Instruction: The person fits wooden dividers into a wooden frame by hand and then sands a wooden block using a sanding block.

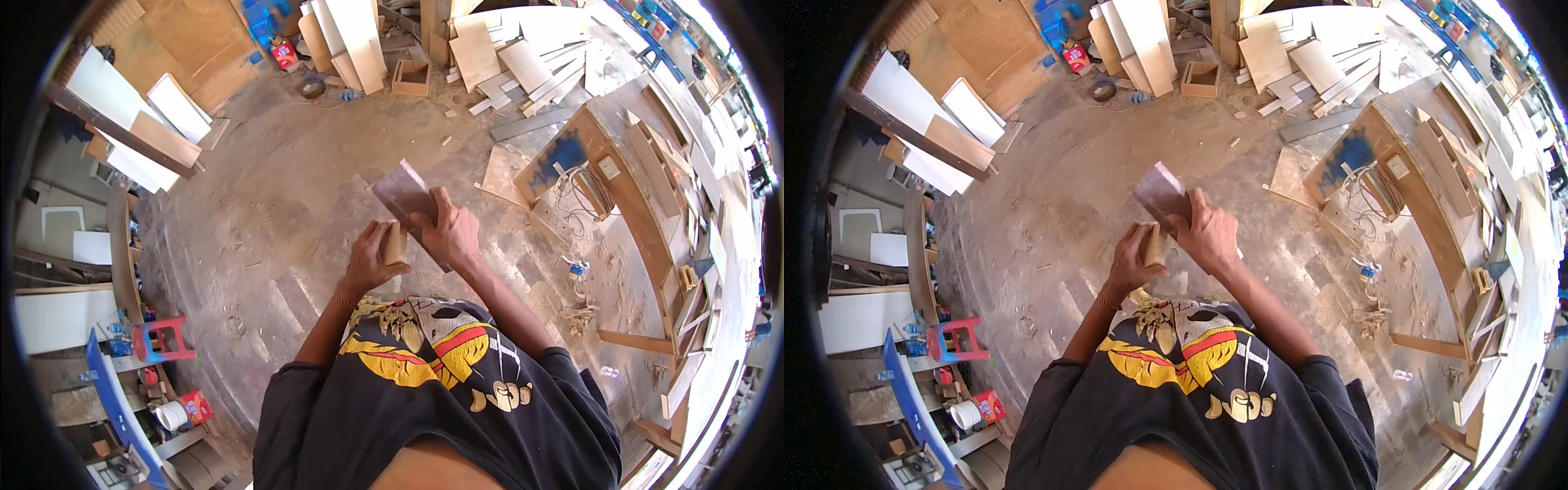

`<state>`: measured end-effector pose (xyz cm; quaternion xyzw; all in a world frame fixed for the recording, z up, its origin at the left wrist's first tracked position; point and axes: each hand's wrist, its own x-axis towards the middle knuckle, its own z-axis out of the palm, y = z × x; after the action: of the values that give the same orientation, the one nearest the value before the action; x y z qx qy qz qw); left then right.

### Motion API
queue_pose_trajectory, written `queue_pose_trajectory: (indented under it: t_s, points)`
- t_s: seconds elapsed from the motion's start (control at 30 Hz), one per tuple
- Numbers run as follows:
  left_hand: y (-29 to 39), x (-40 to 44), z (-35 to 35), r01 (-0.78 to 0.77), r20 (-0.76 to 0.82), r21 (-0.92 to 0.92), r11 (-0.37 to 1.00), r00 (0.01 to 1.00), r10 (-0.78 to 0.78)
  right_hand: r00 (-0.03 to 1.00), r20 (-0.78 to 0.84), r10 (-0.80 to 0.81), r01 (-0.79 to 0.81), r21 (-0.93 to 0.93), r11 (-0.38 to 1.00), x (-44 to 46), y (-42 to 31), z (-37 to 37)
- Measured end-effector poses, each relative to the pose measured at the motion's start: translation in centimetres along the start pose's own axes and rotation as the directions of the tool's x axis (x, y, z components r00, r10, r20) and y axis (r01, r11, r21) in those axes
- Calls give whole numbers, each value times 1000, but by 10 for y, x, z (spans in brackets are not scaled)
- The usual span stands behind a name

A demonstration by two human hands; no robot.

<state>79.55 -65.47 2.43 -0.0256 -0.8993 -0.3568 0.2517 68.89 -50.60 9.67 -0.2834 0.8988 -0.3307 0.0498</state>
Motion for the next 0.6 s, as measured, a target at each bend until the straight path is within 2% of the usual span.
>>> queue_pose_trajectory:
  t_s: [0.07, 0.1, 0.17, 0.23, 0.27, 0.33, 0.37, 0.4, 0.43, 0.5, 0.53, 0.6]
  points:
    - [6, 3, -5, 100, 46, -100, 990, 994, -96, 999, -27, -37, 37, -2, 999, 5, 2, 5]
    - [3, 0, -5, 104, 43, -94, 990, 994, -100, 996, -45, -79, 80, 18, 997, 2, 1, 6]
    - [-10, -1, 1, 60, -26, 34, 998, 998, -59, 986, -61, -158, 162, 63, 985, -7, -2, 7]
    - [-12, -5, 0, 91, -23, 28, 995, 996, -91, 979, -28, -204, 206, 71, 976, -23, -3, 8]
    - [-13, -4, -2, 128, -13, 23, 992, 992, -127, 981, -27, -192, 193, 103, 976, -25, -5, 4]
    - [-6, -1, -1, 61, -39, -12, 998, 997, -61, 992, -25, -125, 127, 81, 989, -20, -5, 5]
    - [1, -2, -3, 133, 21, -56, 990, 991, -132, 991, -46, -124, 127, 67, 990, -11, -5, 4]
    - [7, -2, -4, 207, 89, -95, 974, 976, -199, 998, -12, -63, 63, 18, 998, -2, -5, 3]
    - [9, 0, -3, 184, 90, -106, 977, 980, -175, 1000, 18, 3, -3, -31, 1000, 5, -4, 1]
    - [10, 2, -4, 99, 49, 0, 995, 994, -99, 1000, -4, -20, 20, -14, 1000, 5, -4, 2]
    - [4, 0, -3, 83, 49, -6, 996, 995, -83, 999, -4, -53, 53, 7, 999, 2, -3, 2]
    - [-6, -1, -1, 31, -31, 185, 982, 999, -25, 995, 62, -78, 74, 61, 995, -14, -10, -3]
